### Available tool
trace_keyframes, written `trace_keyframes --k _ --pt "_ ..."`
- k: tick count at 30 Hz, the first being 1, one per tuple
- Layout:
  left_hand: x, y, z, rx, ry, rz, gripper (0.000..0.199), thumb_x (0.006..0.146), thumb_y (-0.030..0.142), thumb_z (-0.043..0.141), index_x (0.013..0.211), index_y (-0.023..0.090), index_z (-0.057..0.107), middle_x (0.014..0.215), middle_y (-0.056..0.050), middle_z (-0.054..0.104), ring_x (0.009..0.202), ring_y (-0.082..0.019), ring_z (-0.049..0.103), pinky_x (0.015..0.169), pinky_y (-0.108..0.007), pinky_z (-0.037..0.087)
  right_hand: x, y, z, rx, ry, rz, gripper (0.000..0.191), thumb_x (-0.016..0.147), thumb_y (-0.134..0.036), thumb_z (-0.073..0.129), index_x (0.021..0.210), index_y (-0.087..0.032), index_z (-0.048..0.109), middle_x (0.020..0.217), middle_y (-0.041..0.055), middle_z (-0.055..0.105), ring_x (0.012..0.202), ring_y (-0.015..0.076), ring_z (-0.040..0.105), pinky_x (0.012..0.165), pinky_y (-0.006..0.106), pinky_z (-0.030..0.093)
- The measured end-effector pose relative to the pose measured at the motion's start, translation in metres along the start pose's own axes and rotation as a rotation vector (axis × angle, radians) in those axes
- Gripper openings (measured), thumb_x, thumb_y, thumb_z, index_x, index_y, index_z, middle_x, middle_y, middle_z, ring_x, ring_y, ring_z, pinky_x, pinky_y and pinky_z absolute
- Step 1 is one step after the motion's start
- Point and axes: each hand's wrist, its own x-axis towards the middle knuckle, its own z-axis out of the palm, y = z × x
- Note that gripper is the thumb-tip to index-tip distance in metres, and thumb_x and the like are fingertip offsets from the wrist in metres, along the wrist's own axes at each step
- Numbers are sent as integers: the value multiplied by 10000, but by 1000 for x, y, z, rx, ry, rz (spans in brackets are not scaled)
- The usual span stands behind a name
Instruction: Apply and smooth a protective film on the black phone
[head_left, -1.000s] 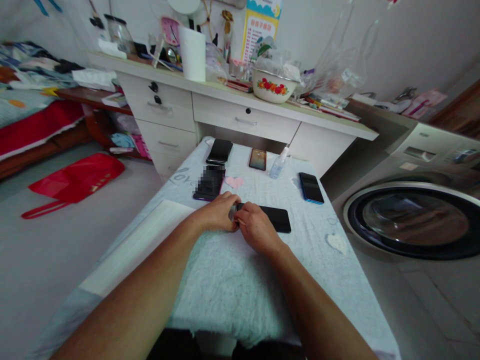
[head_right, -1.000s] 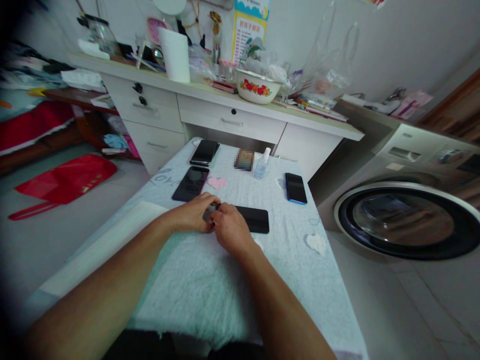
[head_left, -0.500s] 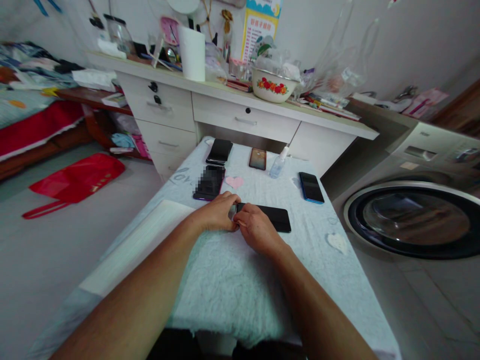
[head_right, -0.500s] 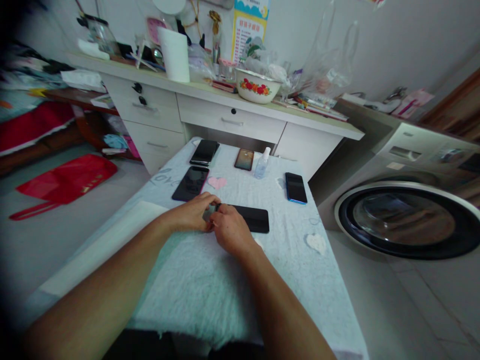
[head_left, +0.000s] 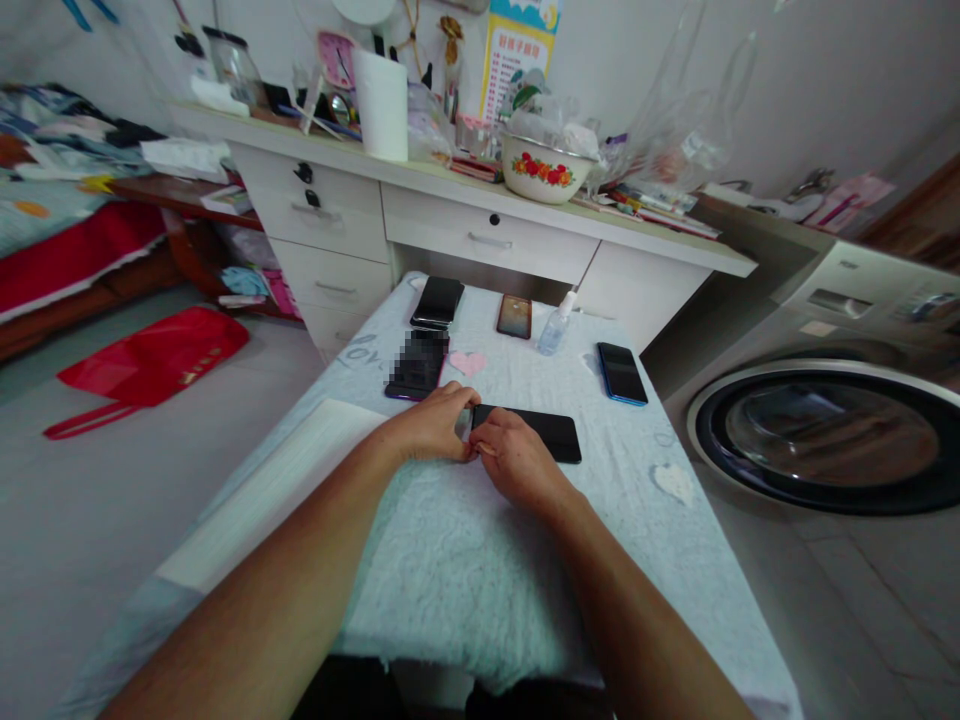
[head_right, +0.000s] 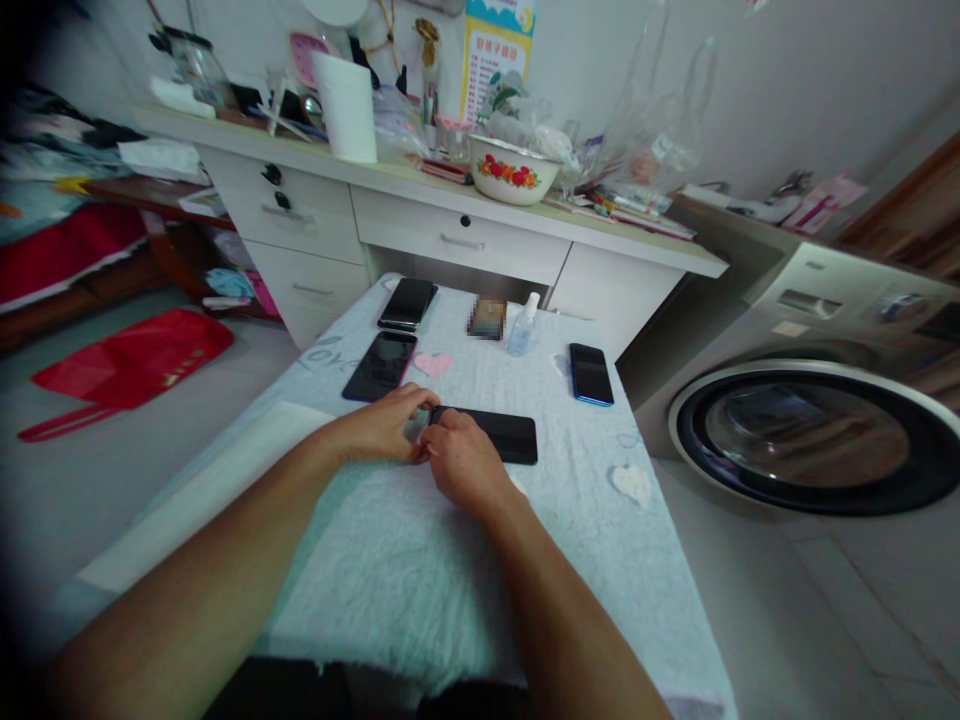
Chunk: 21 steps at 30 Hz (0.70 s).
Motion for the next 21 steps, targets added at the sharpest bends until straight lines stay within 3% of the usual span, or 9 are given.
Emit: trace_keyframes --k 9,21 --pt "1 -1 0 -19 -4 -9 564 555 335 712 1075 231 519 1111 -50 527 1087 -245 522 935 -353 430 -5 7 -4 15 8 48 235 788 -49 515 862 -166 705 888 65 604 835 168 559 754 252 418" --pt "0 -1 1 13 4 8 576 559 337 721 1085 219 518 1105 -58 528 1076 -246 526 918 -346 438 -3 6 0 32 8 -30 219 826 -66 497 845 -160 693 871 55 576 818 155 539 749 247 410"
